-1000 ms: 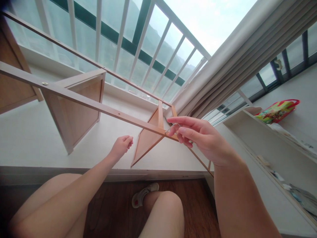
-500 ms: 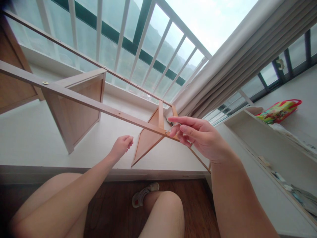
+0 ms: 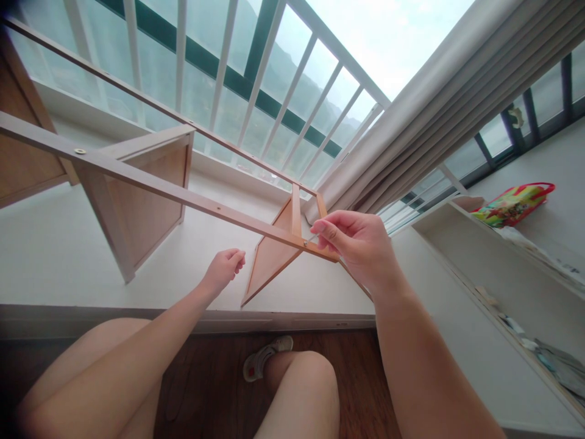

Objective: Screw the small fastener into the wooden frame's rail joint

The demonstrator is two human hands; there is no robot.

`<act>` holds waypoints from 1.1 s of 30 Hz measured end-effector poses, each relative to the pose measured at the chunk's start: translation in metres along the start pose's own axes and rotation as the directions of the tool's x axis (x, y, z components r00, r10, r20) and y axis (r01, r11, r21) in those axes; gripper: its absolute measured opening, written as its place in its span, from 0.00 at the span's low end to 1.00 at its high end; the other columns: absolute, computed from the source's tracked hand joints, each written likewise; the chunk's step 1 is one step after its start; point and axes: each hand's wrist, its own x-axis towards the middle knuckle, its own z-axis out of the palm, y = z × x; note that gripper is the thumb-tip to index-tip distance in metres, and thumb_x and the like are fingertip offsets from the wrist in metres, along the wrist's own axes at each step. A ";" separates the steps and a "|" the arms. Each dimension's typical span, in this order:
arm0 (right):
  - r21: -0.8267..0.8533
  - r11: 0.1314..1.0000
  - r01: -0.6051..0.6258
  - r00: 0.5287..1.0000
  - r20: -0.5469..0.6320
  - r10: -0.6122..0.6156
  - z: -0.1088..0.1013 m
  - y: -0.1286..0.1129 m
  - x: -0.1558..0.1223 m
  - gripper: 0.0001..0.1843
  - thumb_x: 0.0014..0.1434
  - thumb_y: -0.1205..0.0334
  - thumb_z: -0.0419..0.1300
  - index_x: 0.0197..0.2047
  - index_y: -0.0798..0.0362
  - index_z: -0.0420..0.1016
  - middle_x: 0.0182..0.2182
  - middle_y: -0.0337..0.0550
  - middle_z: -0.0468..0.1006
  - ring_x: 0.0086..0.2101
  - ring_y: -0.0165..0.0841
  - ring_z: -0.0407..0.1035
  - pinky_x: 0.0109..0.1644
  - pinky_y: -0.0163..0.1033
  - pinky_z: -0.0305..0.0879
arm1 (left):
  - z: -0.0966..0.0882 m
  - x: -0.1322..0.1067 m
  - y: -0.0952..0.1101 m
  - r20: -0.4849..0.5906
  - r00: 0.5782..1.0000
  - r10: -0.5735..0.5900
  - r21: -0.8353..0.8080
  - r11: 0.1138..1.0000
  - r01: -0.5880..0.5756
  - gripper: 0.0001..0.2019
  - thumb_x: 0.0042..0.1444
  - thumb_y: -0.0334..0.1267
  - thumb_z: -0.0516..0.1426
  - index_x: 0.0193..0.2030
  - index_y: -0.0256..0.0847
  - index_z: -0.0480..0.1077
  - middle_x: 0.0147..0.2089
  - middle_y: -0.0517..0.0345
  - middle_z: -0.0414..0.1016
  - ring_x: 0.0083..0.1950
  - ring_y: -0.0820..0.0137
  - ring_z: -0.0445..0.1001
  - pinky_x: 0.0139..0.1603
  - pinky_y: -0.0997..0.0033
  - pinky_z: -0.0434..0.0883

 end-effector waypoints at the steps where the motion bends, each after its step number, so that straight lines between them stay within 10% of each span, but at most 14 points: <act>1: -0.011 1.000 0.004 1.000 -0.024 -0.004 0.002 0.000 0.000 0.16 0.53 0.49 0.66 0.30 0.55 0.79 0.19 0.40 0.72 0.21 0.27 0.64 0.22 0.32 0.59 | 0.000 0.000 0.000 0.000 1.000 -0.001 0.003 1.000 0.001 0.18 0.57 0.49 0.52 0.23 0.39 0.65 0.21 0.63 0.64 0.22 0.76 0.61 0.22 0.76 0.57; 33: -0.280 0.959 0.044 0.987 0.162 0.002 -0.011 -0.001 -0.002 0.14 0.61 0.51 0.58 0.43 0.50 0.80 0.31 0.42 0.79 0.28 0.30 0.68 0.30 0.36 0.62 | 0.000 0.000 0.000 -0.002 1.000 -0.001 -0.009 1.000 0.001 0.17 0.57 0.48 0.52 0.23 0.39 0.65 0.21 0.62 0.63 0.22 0.76 0.61 0.22 0.76 0.57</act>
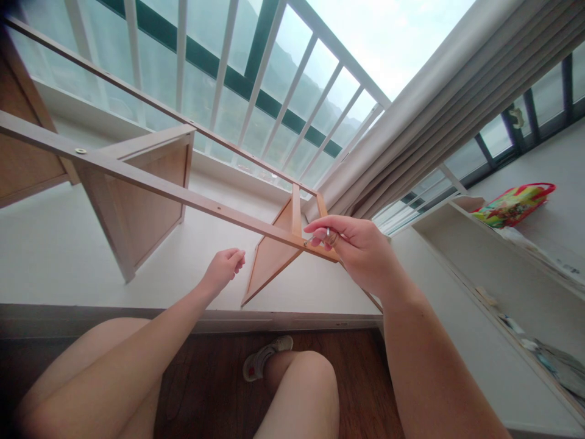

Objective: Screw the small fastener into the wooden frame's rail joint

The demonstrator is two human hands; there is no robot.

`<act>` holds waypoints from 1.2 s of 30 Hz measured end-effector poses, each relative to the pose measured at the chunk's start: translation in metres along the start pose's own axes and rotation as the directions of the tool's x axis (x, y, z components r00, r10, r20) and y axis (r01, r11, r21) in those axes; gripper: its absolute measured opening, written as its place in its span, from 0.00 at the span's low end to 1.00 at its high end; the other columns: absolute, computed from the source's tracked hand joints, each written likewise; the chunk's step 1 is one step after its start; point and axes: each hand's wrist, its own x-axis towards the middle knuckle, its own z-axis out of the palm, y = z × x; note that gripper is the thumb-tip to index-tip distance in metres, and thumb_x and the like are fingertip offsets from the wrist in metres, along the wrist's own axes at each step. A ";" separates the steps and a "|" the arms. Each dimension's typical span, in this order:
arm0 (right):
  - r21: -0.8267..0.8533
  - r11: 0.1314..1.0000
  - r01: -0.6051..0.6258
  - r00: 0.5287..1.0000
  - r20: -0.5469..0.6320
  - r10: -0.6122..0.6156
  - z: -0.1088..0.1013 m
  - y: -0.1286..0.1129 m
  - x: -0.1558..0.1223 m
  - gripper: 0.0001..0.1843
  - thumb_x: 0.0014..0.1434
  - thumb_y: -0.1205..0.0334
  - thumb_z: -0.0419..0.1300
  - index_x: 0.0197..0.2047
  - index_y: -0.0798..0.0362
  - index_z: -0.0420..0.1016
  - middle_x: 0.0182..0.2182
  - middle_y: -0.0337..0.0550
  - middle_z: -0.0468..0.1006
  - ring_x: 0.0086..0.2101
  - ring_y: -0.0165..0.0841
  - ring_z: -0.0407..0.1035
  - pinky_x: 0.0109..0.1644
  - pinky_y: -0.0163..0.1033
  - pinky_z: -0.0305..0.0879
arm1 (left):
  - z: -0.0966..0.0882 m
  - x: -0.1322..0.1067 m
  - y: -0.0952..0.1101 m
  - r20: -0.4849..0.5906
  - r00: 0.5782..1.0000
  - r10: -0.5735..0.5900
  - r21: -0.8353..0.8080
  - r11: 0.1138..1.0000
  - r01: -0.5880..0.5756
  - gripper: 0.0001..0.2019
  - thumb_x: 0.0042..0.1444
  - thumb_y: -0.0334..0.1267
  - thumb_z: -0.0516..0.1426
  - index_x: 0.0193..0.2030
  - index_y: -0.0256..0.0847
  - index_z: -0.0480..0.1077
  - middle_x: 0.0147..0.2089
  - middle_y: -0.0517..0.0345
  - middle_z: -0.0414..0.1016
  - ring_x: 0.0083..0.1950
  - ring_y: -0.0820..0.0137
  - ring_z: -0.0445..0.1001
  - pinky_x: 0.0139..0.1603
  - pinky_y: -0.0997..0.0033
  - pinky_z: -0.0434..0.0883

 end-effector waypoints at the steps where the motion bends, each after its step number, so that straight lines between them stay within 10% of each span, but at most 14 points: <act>1: -0.015 1.000 0.003 1.000 0.006 -0.003 -0.001 0.000 0.001 0.14 0.61 0.51 0.58 0.43 0.50 0.79 0.31 0.42 0.79 0.29 0.30 0.69 0.31 0.36 0.62 | 0.000 0.000 0.000 -0.001 1.000 0.001 0.000 1.000 -0.001 0.17 0.57 0.48 0.52 0.23 0.39 0.65 0.21 0.62 0.63 0.22 0.76 0.61 0.22 0.76 0.57; 16: -0.097 0.994 0.052 0.964 0.264 -0.025 -0.018 -0.008 0.018 0.14 0.62 0.53 0.56 0.37 0.53 0.79 0.31 0.43 0.79 0.29 0.30 0.68 0.34 0.36 0.64 | -0.001 0.000 0.001 0.000 1.000 0.002 0.005 1.000 -0.002 0.17 0.57 0.49 0.52 0.23 0.39 0.65 0.21 0.62 0.64 0.22 0.75 0.62 0.22 0.76 0.57; 36: -0.039 0.998 -0.056 0.997 0.045 0.058 -0.005 0.006 0.001 0.29 0.53 0.46 0.65 0.56 0.50 0.73 0.34 0.43 0.79 0.30 0.32 0.71 0.32 0.35 0.67 | -0.003 -0.002 0.006 -0.002 1.000 0.001 0.013 1.000 -0.001 0.17 0.56 0.48 0.52 0.23 0.39 0.65 0.21 0.62 0.63 0.22 0.75 0.61 0.22 0.76 0.57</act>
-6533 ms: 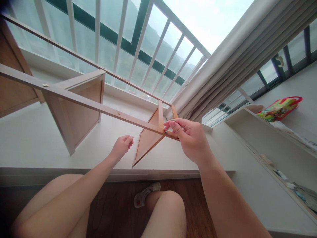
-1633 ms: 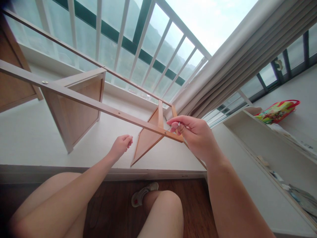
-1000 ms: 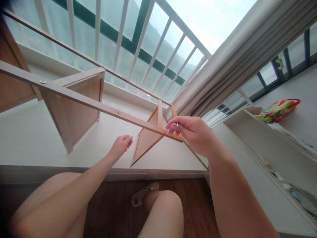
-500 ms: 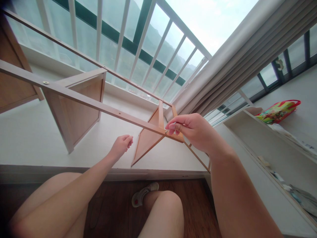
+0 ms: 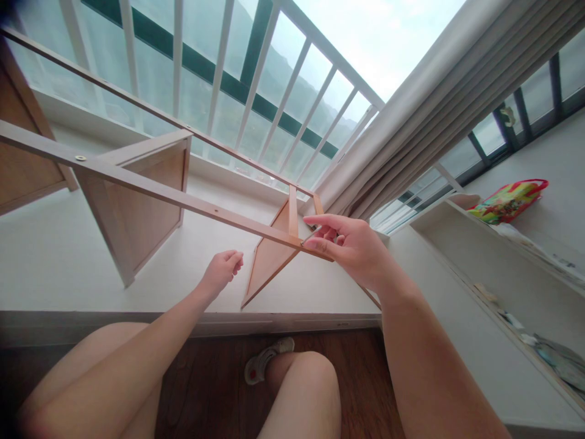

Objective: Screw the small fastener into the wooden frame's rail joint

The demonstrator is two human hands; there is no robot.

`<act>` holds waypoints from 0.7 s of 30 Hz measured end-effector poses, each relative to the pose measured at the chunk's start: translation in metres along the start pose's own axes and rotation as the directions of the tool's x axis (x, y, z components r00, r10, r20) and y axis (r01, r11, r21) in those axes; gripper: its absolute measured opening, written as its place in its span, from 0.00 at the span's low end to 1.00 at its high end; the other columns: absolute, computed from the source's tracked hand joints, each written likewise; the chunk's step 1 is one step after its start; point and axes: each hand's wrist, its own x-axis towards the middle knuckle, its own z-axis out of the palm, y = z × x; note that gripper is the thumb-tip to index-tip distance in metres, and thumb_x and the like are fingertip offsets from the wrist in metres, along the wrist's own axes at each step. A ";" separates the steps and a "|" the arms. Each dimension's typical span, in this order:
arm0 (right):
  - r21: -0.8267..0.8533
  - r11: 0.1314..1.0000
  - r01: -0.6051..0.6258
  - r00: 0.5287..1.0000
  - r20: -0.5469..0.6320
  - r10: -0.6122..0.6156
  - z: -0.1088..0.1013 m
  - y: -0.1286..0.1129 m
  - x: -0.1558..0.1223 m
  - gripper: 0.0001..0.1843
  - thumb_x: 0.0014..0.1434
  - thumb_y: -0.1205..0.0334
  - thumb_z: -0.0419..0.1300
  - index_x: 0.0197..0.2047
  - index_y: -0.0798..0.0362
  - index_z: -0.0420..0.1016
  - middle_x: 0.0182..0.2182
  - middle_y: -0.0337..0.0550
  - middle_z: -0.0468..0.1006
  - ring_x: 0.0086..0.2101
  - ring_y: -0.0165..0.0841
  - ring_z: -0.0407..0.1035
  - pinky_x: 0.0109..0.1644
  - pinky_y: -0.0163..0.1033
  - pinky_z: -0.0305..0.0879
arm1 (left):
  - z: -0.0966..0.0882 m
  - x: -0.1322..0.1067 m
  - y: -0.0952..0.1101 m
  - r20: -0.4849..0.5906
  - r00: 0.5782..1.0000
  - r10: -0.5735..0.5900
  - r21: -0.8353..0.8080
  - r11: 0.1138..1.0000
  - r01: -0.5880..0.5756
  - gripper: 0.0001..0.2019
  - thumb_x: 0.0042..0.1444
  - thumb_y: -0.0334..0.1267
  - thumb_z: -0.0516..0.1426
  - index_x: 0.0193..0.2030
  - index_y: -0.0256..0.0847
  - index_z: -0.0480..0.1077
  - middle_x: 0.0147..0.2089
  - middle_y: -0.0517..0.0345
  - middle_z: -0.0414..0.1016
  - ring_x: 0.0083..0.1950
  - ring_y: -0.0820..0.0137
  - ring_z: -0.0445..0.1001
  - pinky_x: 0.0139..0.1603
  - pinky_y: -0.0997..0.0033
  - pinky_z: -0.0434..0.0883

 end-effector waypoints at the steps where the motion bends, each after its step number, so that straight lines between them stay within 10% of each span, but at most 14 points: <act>1: 0.012 1.000 0.026 0.999 -0.027 -0.025 0.000 0.000 -0.002 0.30 0.52 0.47 0.66 0.56 0.50 0.73 0.34 0.43 0.78 0.31 0.32 0.71 0.32 0.35 0.67 | 0.000 0.000 0.001 0.001 1.000 -0.001 0.002 1.000 0.001 0.17 0.56 0.48 0.52 0.23 0.39 0.65 0.21 0.62 0.63 0.22 0.75 0.61 0.21 0.76 0.57; 11: 0.061 0.994 -0.091 0.870 -0.482 0.109 0.026 0.052 -0.108 0.15 0.60 0.52 0.59 0.47 0.49 0.75 0.39 0.43 0.76 0.36 0.34 0.70 0.40 0.38 0.66 | -0.004 -0.030 0.010 0.017 0.999 0.037 0.063 0.997 -0.038 0.19 0.58 0.50 0.52 0.22 0.40 0.62 0.19 0.63 0.60 0.22 0.74 0.59 0.22 0.73 0.56; 16: 0.021 0.944 -0.330 0.893 -0.317 0.319 0.128 0.131 -0.196 0.16 0.63 0.52 0.51 0.46 0.48 0.76 0.42 0.45 0.78 0.42 0.41 0.72 0.47 0.46 0.68 | 0.000 -0.093 0.036 -0.094 0.954 0.285 0.212 0.942 -0.261 0.20 0.61 0.48 0.48 0.20 0.43 0.56 0.19 0.61 0.54 0.23 0.70 0.56 0.26 0.68 0.56; 21: -0.281 0.856 -0.433 0.883 -0.323 0.340 0.248 0.173 -0.239 0.26 0.54 0.54 0.54 0.55 0.46 0.74 0.57 0.50 0.71 0.56 0.51 0.65 0.51 0.54 0.67 | -0.004 -0.176 0.051 0.085 0.877 0.472 0.208 0.853 -0.479 0.23 0.62 0.53 0.41 0.20 0.47 0.59 0.21 0.53 0.61 0.27 0.63 0.63 0.30 0.60 0.63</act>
